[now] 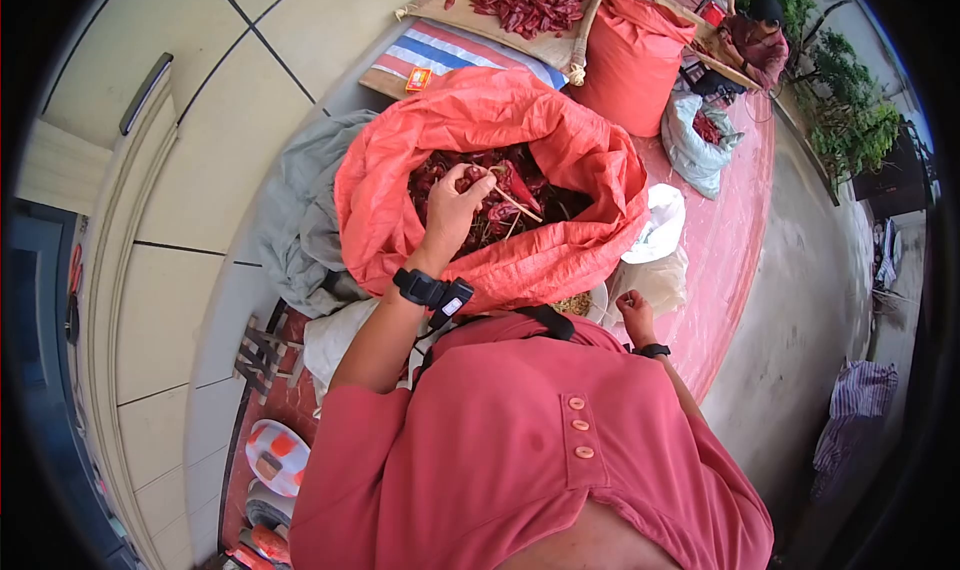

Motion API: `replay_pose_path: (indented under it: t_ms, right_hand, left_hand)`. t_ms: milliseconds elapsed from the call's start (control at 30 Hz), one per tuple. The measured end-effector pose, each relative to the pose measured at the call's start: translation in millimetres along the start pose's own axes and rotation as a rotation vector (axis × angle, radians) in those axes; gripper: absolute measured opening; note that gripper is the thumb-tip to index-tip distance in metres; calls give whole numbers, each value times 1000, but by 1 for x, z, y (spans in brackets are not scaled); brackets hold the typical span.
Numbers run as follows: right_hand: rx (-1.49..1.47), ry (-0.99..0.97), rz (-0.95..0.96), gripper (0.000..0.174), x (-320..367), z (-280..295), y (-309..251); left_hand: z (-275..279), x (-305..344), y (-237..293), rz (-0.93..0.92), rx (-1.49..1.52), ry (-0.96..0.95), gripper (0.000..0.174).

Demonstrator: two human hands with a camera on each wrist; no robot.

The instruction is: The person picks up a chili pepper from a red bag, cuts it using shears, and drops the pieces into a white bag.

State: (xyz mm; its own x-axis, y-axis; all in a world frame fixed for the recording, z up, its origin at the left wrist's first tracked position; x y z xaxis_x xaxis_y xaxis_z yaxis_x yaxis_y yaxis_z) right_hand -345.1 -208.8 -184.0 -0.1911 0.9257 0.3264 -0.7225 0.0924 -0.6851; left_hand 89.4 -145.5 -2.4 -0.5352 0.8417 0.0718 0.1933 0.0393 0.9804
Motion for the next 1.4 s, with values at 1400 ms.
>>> replay_pose_path:
  t_ms: [1400]
  right_hand:
    - [-553, -455, 450, 6, 50, 7, -351]
  left_hand:
    - [-82, 60, 45, -116, -310, -458, 44]
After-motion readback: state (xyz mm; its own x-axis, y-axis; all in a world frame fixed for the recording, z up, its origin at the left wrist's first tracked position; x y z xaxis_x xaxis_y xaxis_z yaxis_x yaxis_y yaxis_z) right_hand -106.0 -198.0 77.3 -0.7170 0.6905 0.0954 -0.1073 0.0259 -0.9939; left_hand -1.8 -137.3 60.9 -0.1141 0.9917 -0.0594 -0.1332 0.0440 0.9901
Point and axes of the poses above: each hand's wrist, its own x-axis away from the middle knuckle, its own z-axis out of the back of the hand, y = z × x, the point moved 9 cm from there along -x, towards the middle knuckle, and after that the axes turned 12 degrees about x, right-handed, at the moved point
